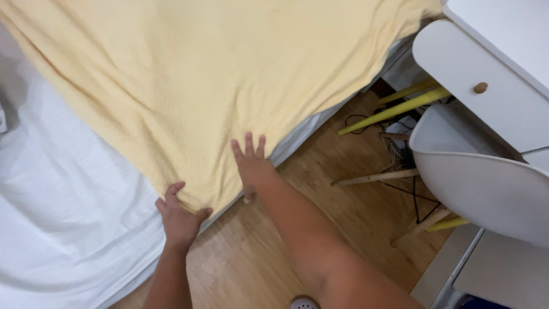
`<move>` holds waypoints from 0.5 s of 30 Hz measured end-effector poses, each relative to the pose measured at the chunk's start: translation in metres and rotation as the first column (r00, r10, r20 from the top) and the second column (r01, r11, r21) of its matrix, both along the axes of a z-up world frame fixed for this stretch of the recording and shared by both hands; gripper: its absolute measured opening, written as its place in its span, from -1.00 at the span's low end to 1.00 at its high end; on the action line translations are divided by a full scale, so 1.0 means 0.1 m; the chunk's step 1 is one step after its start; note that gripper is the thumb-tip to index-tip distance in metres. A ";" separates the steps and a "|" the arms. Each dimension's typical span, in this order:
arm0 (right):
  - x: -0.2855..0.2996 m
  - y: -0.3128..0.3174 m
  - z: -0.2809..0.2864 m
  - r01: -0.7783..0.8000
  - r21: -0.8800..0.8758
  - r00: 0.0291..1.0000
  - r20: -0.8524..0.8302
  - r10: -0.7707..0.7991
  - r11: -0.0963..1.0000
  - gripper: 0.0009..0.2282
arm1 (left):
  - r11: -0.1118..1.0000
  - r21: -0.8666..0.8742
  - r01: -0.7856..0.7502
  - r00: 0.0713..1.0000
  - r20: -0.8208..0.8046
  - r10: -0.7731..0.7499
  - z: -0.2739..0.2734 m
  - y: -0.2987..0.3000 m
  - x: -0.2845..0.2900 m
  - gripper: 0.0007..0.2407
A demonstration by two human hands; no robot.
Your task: The person spreads a yellow blanket over a white bedsheet, smoothing it across the mattress and tucking the edges. They then place two patterned pillows at the head of the bed.
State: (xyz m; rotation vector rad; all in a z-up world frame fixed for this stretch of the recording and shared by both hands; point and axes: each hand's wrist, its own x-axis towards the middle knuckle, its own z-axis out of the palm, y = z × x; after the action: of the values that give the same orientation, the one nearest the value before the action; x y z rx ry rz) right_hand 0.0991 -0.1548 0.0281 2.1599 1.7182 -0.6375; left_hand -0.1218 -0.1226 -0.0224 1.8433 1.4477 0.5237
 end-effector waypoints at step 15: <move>0.25 -0.07 -0.59 0.112 0.272 0.993 -0.062 -0.099 0.956 -0.42 | 0.997 -0.069 -0.028 0.997 0.065 0.033 -0.03 0.01 -0.01 -0.20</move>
State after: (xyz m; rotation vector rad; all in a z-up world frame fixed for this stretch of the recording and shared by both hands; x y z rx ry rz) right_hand 0.1237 -0.1617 -0.0306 2.4574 1.8189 -0.5043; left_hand -0.1233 -0.1213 -0.0256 1.7371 1.4342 0.5394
